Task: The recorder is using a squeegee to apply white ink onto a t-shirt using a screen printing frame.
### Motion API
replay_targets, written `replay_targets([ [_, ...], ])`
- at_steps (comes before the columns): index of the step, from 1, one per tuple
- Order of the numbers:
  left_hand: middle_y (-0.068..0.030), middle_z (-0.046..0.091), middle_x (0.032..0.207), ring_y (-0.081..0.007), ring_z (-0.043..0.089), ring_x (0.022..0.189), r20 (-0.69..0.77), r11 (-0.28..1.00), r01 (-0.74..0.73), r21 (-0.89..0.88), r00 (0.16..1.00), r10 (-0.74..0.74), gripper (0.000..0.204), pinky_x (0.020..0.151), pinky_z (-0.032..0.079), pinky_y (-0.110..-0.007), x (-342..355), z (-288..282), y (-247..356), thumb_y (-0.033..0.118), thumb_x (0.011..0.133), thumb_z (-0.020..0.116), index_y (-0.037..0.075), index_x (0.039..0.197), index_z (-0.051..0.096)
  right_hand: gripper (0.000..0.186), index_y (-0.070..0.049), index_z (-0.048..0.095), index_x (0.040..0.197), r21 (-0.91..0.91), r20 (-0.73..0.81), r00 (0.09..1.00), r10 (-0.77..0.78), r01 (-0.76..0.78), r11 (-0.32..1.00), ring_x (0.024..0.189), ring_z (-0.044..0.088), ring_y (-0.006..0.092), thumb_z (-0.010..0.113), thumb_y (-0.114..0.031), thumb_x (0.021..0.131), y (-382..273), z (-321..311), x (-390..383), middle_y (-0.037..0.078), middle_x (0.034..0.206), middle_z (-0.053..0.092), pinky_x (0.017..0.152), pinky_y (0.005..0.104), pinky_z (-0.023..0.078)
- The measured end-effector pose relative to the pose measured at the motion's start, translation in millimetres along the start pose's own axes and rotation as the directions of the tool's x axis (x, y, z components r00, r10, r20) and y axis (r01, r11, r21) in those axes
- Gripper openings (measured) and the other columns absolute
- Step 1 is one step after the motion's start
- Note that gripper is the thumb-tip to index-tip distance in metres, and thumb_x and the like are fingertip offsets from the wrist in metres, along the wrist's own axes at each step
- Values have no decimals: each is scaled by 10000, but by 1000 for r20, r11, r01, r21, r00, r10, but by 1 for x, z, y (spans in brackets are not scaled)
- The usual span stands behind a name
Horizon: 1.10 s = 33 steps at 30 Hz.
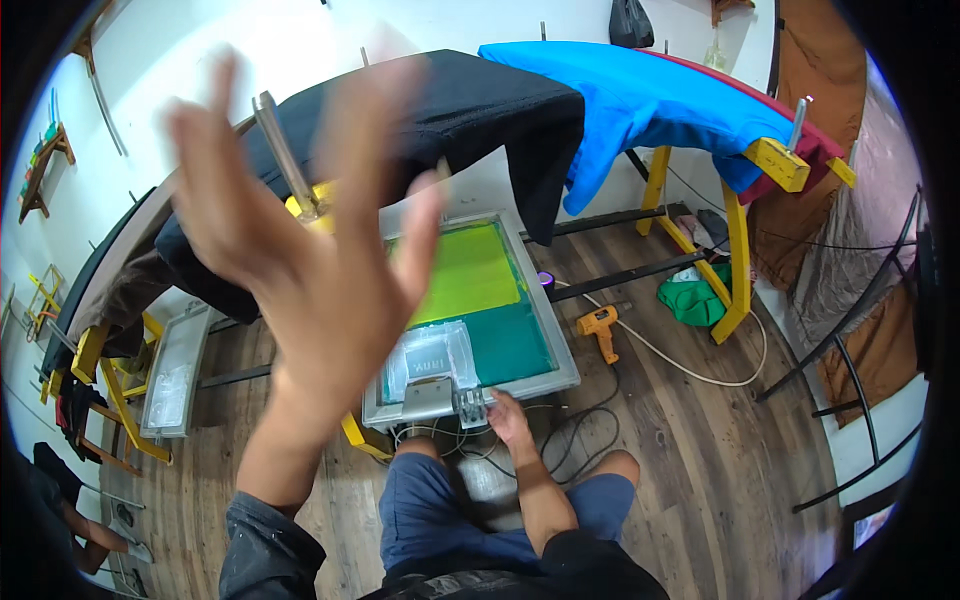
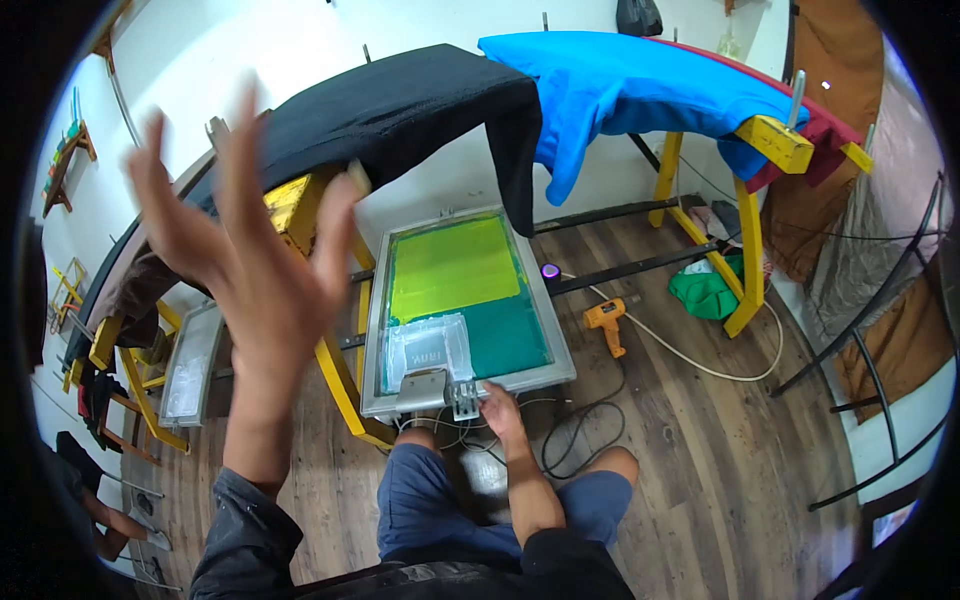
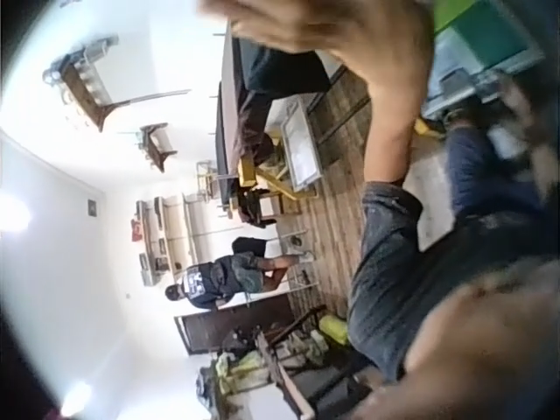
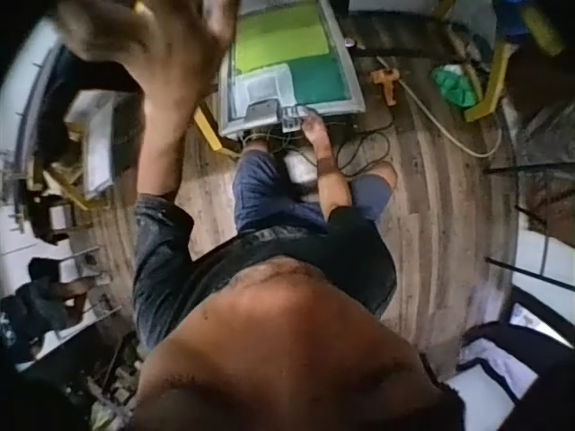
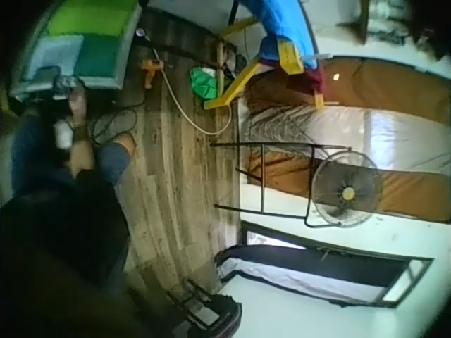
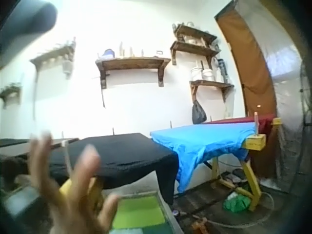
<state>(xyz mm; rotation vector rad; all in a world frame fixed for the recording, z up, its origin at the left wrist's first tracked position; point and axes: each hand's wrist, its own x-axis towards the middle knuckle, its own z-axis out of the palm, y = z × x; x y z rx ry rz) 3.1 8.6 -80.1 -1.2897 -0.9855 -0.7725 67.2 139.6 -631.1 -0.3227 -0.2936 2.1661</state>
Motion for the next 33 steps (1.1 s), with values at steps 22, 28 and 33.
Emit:
replay_targets([
  [22, -126, 568, 1218, -242, 552, 999, 659, 660, 194, -725, 473, 585, 516, 885, 414, -366, -299, -73, 118, 136, 808, 560, 14, 1305, 490, 424, 21, 524, 1247, -143, -275, 908, -315, 286, 948, 1071, 622, 276, 615, -151, 870, -44, 50, -258, 142, 1176, 634, 939, 417, 485],
  [28, -120, 584, 1171, -237, 559, 937, 622, 609, 215, -763, 502, 602, 506, 812, 419, -344, -250, -73, 120, 151, 788, 577, 18, 1273, 514, 421, 6, 518, 1242, -98, -369, 868, -334, 321, 942, 1071, 620, 289, 614, -160, 867, -73, 125, -297, 133, 1160, 636, 910, 441, 501],
  [33, -105, 590, 1067, -246, 557, 887, 579, 487, 315, -815, 488, 654, 535, 758, 428, -354, -162, -95, 113, 172, 745, 642, 30, 1248, 532, 409, -30, 532, 1239, -119, -462, 809, -364, 350, 929, 1040, 622, 269, 630, -139, 857, -111, 215, -368, 105, 1148, 638, 894, 425, 498],
])
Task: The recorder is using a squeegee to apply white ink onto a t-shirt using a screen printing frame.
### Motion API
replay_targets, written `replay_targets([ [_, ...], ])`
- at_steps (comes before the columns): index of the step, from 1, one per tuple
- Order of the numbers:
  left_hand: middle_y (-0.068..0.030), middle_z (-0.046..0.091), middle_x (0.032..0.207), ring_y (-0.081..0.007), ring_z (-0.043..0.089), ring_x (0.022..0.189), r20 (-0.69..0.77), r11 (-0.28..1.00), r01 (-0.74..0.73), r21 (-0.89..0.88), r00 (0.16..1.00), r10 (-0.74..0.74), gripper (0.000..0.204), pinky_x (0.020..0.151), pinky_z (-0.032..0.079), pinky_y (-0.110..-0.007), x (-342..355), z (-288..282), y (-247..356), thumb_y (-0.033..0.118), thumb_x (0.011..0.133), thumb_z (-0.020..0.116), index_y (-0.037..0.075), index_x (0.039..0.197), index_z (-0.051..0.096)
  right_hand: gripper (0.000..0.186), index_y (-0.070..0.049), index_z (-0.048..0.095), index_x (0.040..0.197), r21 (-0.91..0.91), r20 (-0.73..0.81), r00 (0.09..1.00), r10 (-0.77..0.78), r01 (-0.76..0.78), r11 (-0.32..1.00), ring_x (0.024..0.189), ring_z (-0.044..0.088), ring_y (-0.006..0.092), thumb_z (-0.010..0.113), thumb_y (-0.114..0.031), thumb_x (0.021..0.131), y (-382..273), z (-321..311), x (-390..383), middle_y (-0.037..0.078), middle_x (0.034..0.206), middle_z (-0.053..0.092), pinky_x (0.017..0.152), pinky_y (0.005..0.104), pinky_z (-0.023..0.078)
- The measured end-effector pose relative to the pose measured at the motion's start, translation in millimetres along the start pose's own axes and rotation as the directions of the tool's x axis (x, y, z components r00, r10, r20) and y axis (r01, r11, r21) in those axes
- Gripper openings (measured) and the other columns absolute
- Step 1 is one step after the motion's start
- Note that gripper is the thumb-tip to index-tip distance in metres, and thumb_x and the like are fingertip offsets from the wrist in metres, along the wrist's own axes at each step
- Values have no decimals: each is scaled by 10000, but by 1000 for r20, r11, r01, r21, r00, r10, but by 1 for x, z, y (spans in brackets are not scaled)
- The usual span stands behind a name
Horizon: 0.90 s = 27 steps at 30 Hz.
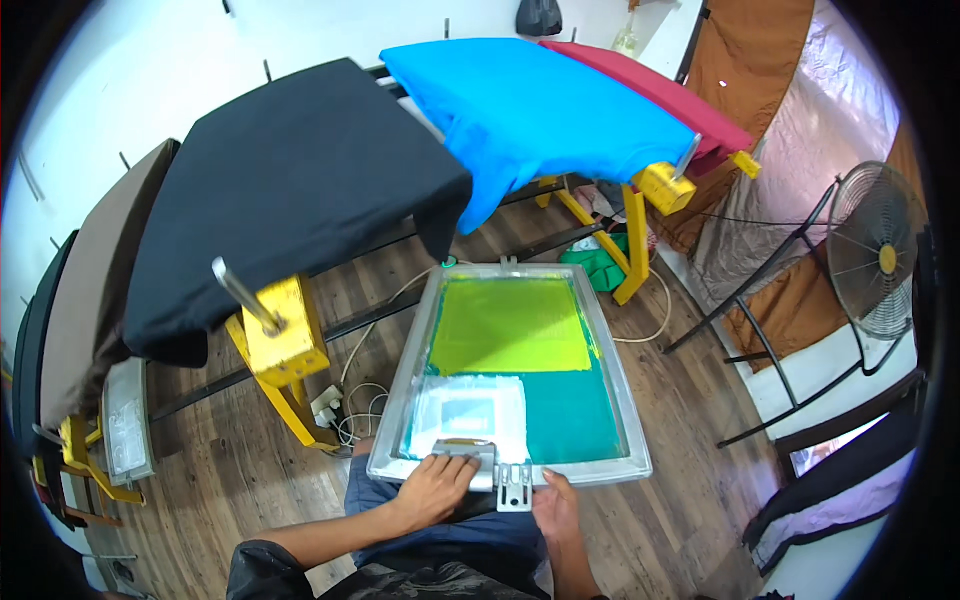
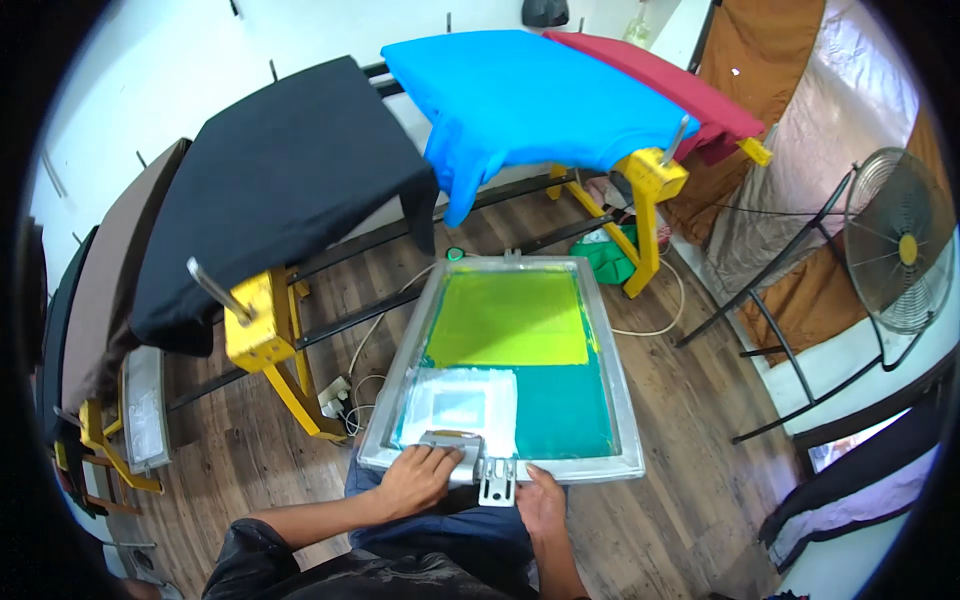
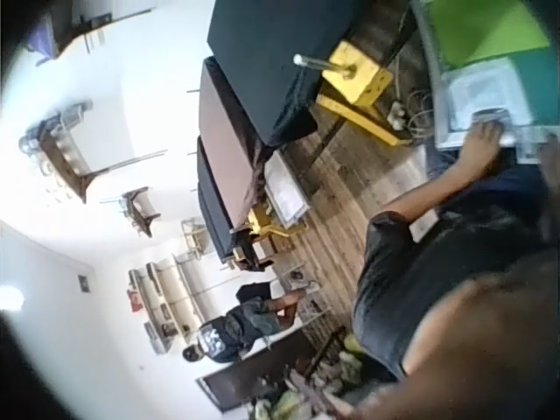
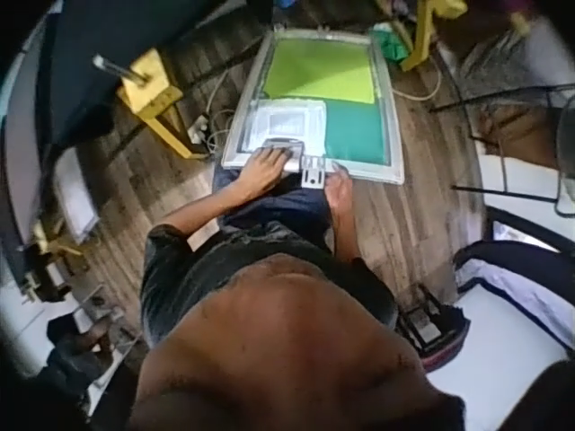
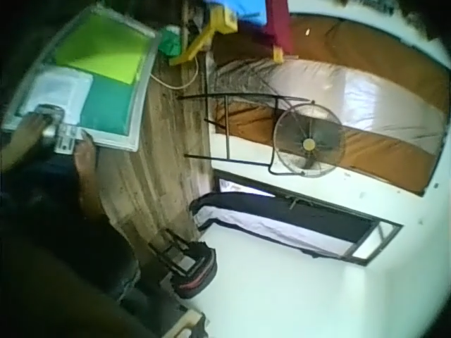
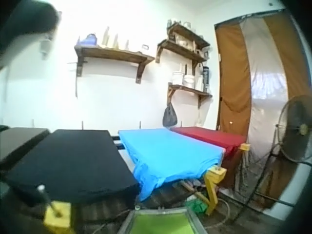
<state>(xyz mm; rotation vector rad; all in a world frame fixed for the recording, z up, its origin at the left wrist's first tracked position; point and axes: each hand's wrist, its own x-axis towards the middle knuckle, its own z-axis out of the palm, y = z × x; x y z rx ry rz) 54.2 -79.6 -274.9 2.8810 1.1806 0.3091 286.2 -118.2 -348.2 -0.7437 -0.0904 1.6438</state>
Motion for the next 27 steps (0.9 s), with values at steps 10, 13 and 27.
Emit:
replay_targets([
  [10, -93, 596, 986, -256, 583, 920, 8, 927, -54, -371, 998, 61, 495, 795, 438, -361, 28, -179, 99, 212, 720, 662, 46, 1176, 563, 368, -96, 562, 1165, -166, -371, 921, -115, 56, 984, 1017, 610, 220, 658, -76, 810, -148, 148, -194, 42, 1109, 630, 751, 392, 520],
  [13, -100, 589, 1002, -251, 566, 908, 15, 881, -38, -471, 999, 52, 514, 764, 421, -364, 33, -219, 127, 180, 701, 664, 31, 1182, 560, 363, -84, 553, 1164, -224, -442, 892, -93, -9, 975, 945, 625, 227, 651, -68, 815, -186, 186, -234, 53, 1061, 634, 747, 398, 530],
  [27, -183, 634, 1035, -336, 608, 995, 175, 741, 101, -663, 984, 23, 609, 862, 429, -419, 32, -325, 189, 371, 722, 737, -2, 1159, 534, 144, -57, 558, 962, -339, -622, 781, 46, -322, 884, 736, 641, 219, 621, -67, 832, -276, 262, -293, 77, 860, 607, 654, 367, 583],
])
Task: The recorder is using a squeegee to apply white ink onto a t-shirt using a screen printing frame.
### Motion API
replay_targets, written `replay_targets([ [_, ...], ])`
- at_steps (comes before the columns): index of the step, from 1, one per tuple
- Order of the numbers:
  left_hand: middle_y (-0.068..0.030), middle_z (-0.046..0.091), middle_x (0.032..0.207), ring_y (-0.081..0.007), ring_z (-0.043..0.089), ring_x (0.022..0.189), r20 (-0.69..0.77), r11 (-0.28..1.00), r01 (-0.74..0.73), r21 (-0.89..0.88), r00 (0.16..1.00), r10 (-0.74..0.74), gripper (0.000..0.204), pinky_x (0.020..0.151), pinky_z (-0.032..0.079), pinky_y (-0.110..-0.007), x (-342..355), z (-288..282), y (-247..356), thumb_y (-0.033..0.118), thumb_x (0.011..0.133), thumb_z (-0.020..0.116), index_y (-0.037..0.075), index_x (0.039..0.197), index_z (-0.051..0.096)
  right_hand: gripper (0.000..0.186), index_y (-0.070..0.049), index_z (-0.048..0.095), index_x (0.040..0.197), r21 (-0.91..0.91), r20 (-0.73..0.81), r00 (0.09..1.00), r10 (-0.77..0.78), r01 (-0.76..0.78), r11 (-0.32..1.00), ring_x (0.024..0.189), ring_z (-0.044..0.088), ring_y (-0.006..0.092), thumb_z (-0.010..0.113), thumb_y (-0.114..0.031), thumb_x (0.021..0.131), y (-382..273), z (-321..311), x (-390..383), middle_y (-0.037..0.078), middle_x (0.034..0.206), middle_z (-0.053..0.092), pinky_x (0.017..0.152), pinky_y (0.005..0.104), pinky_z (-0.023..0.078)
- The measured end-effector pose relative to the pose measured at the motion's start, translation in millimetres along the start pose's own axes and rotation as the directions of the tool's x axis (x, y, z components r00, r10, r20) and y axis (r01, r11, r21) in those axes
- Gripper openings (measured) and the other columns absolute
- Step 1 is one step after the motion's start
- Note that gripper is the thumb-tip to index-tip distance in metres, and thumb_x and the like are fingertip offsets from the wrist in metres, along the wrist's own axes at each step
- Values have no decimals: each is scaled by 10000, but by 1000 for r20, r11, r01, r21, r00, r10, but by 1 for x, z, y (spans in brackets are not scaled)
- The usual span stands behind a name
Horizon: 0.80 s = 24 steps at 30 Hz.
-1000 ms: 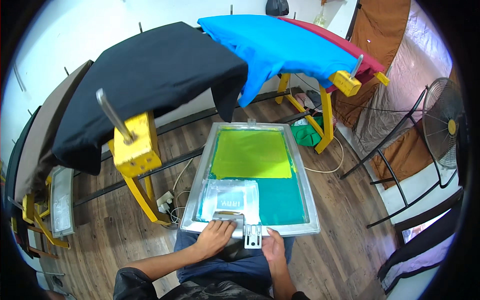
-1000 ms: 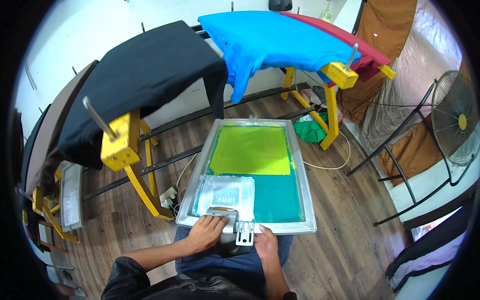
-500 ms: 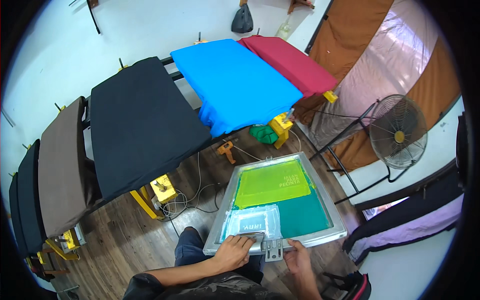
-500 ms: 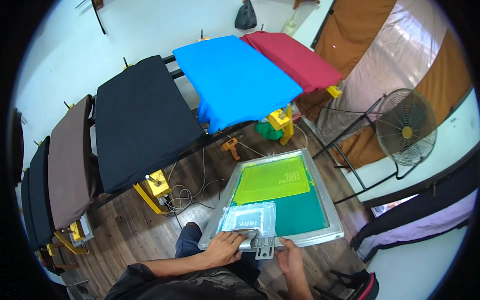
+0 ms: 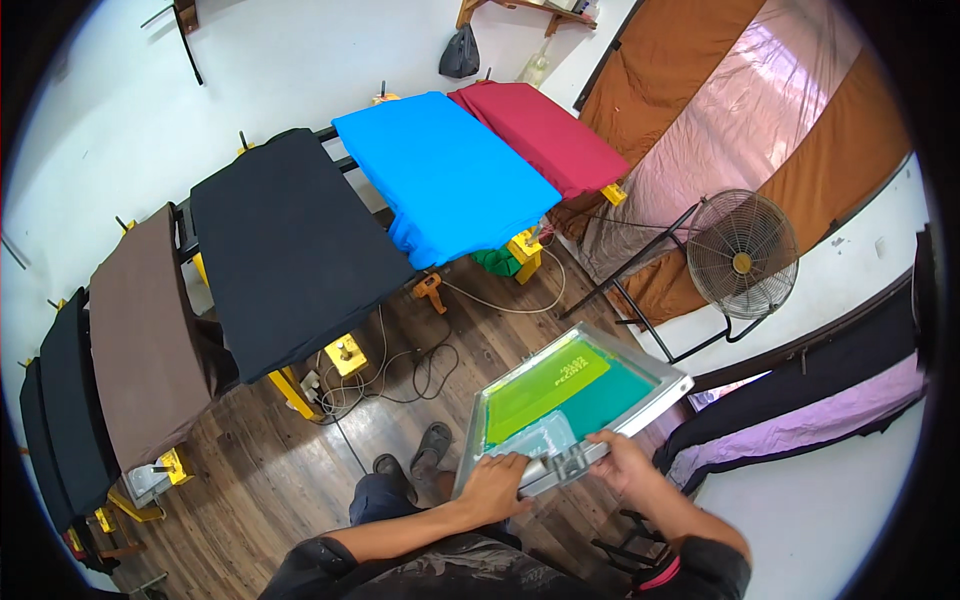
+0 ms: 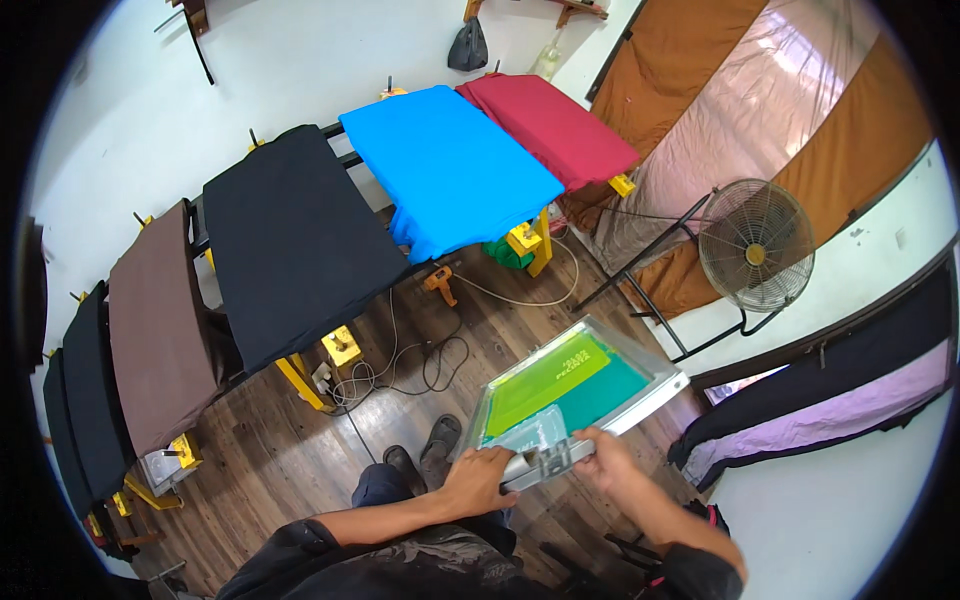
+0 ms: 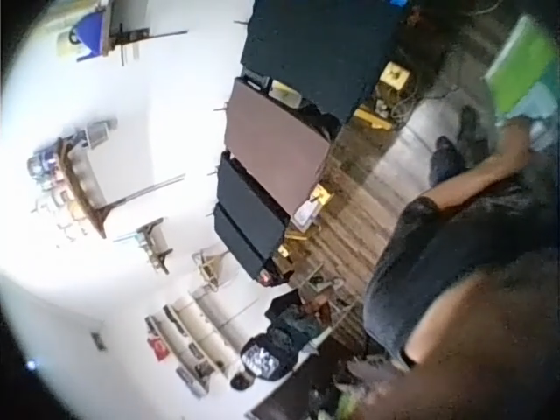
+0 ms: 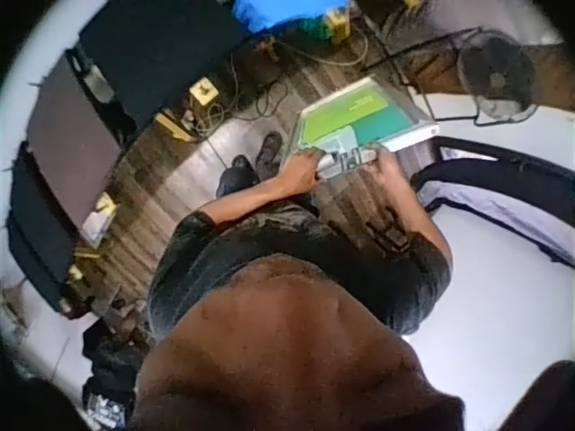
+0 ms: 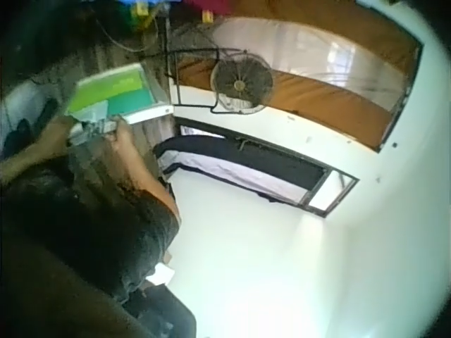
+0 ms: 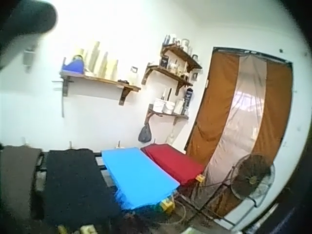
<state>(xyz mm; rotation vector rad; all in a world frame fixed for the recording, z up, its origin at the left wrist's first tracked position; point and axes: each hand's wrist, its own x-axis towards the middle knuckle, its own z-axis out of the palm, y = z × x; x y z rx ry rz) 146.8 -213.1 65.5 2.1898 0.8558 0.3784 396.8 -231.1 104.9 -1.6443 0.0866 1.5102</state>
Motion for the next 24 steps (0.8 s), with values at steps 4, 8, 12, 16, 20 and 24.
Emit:
replay_targets([
  [4, -166, 619, 1034, -305, 597, 1023, -48, 998, -44, -39, 998, 42, 565, 863, 414, -402, 11, -41, 49, 327, 698, 740, -3, 1108, 537, 190, -42, 507, 1003, -126, -43, 992, -119, 113, 986, 808, 659, 272, 602, -52, 839, -55, 13, -71, 96, 923, 601, 772, 461, 594],
  [8, -153, 613, 989, -302, 598, 969, -208, 978, -201, -55, 960, 186, 551, 840, 408, -401, 18, -80, 86, 307, 687, 739, -1, 1098, 539, 126, -41, 554, 946, -185, -43, 945, -323, 310, 932, 790, 660, 234, 610, -86, 844, -92, 38, -161, 96, 904, 607, 748, 441, 605],
  [12, -146, 611, 971, -296, 598, 926, -304, 945, -326, -36, 904, 300, 508, 809, 409, -393, 5, -115, 120, 277, 712, 704, 0, 1112, 558, 154, -39, 527, 941, -280, -39, 868, -495, 466, 839, 757, 625, 193, 616, -132, 857, -96, 48, -234, 76, 884, 580, 656, 367, 585],
  [16, -120, 588, 937, -258, 594, 858, -359, 897, -441, 12, 836, 416, 486, 765, 399, -370, -16, -136, 135, 240, 716, 704, 8, 1117, 554, 224, -32, 532, 1010, -237, -107, 773, -625, 591, 771, 779, 581, 153, 641, -128, 840, -66, 64, -293, 50, 898, 555, 575, 306, 525],
  [20, -97, 597, 1009, -230, 589, 861, -372, 843, -534, 68, 770, 518, 531, 746, 389, -341, -30, -141, 144, 213, 700, 725, 12, 1156, 542, 391, 8, 451, 1166, -97, -160, 690, -706, 700, 707, 802, 633, 176, 627, -90, 831, -34, 62, -324, 89, 1015, 557, 590, 308, 592],
  [24, -71, 594, 1061, -189, 565, 884, -291, 804, -554, 216, 749, 595, 575, 750, 374, -325, -30, -144, 143, 196, 679, 743, 7, 1181, 534, 445, 56, 457, 1230, 130, -223, 619, -753, 785, 606, 891, 666, 231, 607, -42, 823, -6, 40, -303, 138, 1119, 590, 681, 360, 613],
])
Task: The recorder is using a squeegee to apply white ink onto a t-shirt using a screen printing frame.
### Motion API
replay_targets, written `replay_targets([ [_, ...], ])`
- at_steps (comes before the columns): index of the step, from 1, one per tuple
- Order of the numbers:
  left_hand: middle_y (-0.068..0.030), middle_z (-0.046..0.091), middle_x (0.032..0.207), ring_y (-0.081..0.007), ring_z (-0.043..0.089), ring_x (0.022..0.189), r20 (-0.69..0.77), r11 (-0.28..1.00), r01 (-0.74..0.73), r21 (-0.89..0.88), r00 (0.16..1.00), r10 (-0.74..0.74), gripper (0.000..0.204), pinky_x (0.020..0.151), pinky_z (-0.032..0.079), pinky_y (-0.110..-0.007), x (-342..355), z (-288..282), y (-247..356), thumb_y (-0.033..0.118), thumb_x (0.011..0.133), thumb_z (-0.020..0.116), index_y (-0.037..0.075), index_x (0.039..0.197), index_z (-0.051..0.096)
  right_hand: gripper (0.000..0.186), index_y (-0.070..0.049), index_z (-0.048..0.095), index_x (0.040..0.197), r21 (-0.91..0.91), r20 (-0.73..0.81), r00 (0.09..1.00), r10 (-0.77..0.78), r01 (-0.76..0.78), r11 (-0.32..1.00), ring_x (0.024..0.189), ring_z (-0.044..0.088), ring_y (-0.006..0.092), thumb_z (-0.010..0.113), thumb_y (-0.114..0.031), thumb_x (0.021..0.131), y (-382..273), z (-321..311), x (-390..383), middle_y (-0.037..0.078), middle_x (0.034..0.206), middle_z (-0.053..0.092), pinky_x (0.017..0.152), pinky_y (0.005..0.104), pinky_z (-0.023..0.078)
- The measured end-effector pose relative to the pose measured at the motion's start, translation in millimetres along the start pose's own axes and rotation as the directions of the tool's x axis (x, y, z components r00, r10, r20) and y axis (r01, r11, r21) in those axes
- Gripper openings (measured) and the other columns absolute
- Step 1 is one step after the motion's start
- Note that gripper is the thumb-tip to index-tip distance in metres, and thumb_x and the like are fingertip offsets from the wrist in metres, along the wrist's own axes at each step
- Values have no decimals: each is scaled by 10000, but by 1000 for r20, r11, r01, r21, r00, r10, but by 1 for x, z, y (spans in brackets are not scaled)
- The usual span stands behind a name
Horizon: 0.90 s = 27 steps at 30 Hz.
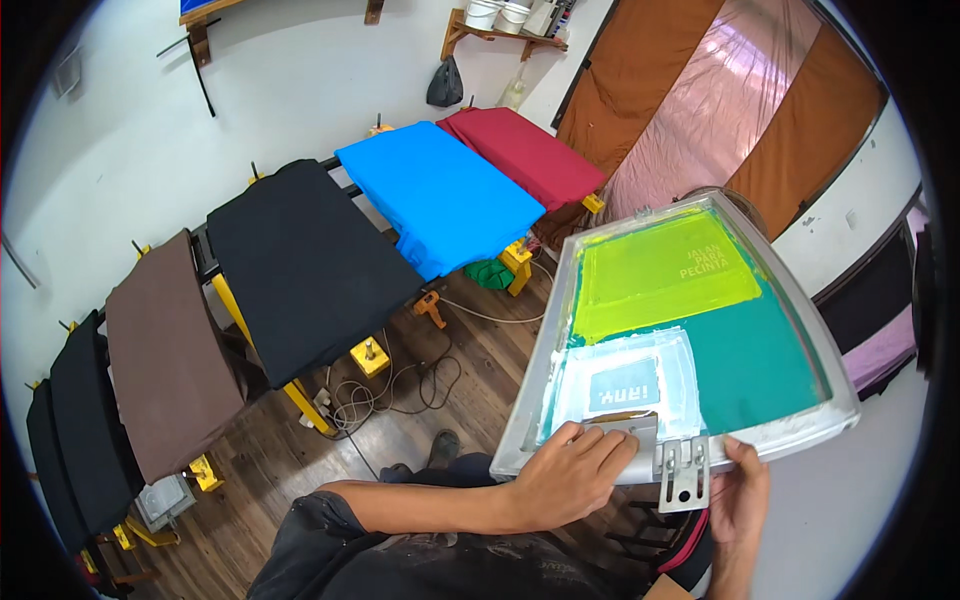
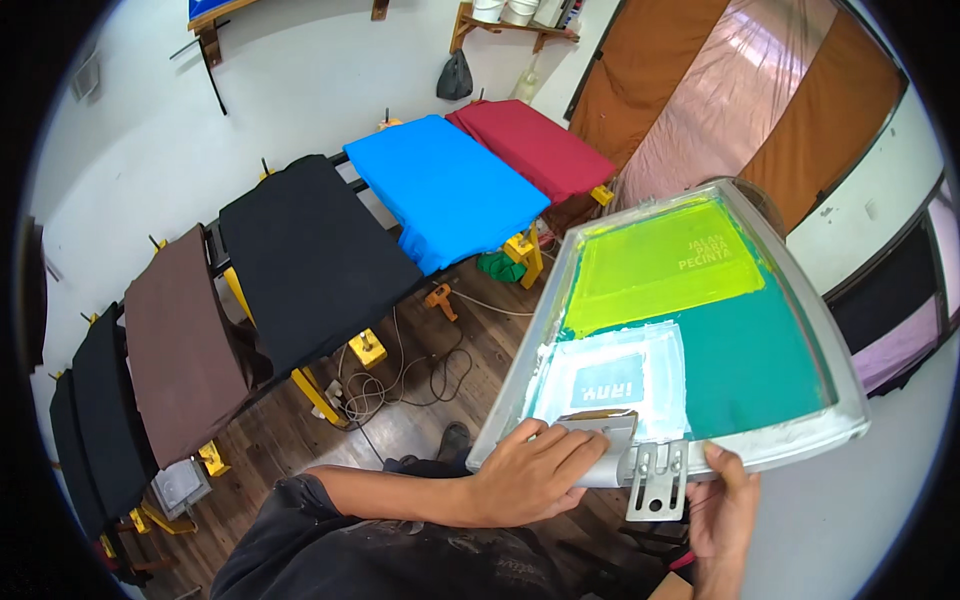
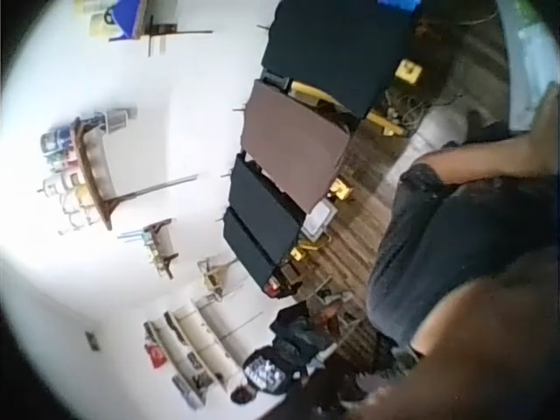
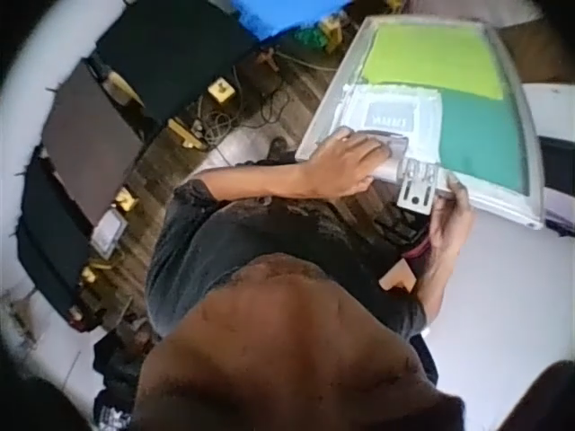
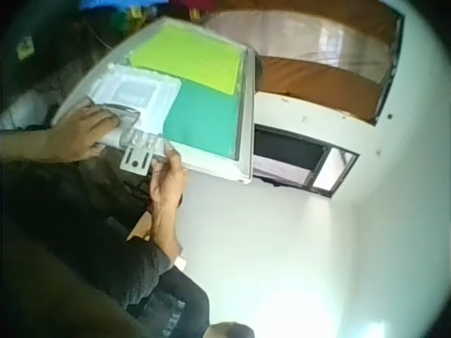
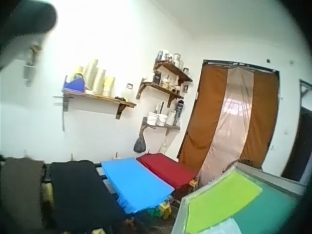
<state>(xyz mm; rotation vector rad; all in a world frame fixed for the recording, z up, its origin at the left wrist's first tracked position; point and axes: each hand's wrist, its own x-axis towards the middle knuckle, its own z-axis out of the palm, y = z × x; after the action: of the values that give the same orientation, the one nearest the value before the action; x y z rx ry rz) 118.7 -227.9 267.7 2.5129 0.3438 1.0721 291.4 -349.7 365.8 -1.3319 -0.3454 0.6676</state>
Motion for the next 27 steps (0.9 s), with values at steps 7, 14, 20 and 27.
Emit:
replay_targets([
  [7, -88, 582, 1107, -186, 529, 930, 164, 896, -171, 409, 980, 112, 315, 806, 391, -315, 8, 0, -42, 193, 816, 546, 24, 1079, 587, 377, 67, 546, 1174, 379, 38, 998, -43, 26, 925, 991, 660, 266, 620, -122, 856, 134, -36, 40, 177, 1124, 649, 895, 403, 537],
  [14, -76, 587, 1036, -188, 524, 943, 281, 747, -232, 623, 958, 63, 288, 813, 392, -311, 19, 14, -97, 213, 815, 543, 43, 1043, 591, 370, 8, 580, 1148, 568, 219, 970, 105, -214, 795, 1028, 614, 283, 601, -221, 858, 244, -7, 105, 148, 1117, 643, 935, 414, 487],
  [20, -109, 593, 1153, -194, 541, 950, 349, 759, -177, 627, 935, -70, 375, 781, 400, -311, 58, 48, -145, 166, 813, 563, 23, 1160, 569, 420, -10, 515, 1252, 551, 389, 905, 171, -378, 744, 1063, 608, 272, 563, -203, 882, 257, 12, 198, 137, 1176, 619, 933, 428, 505],
  [27, -83, 584, 1165, -197, 545, 932, 234, 797, 109, 594, 925, -301, 425, 790, 398, -323, 126, 97, -180, 150, 774, 595, 34, 1180, 550, 430, -1, 487, 1280, 428, 520, 791, 321, -567, 704, 1012, 655, 293, 562, -192, 902, 251, -1, 326, 151, 1181, 628, 854, 450, 558],
])
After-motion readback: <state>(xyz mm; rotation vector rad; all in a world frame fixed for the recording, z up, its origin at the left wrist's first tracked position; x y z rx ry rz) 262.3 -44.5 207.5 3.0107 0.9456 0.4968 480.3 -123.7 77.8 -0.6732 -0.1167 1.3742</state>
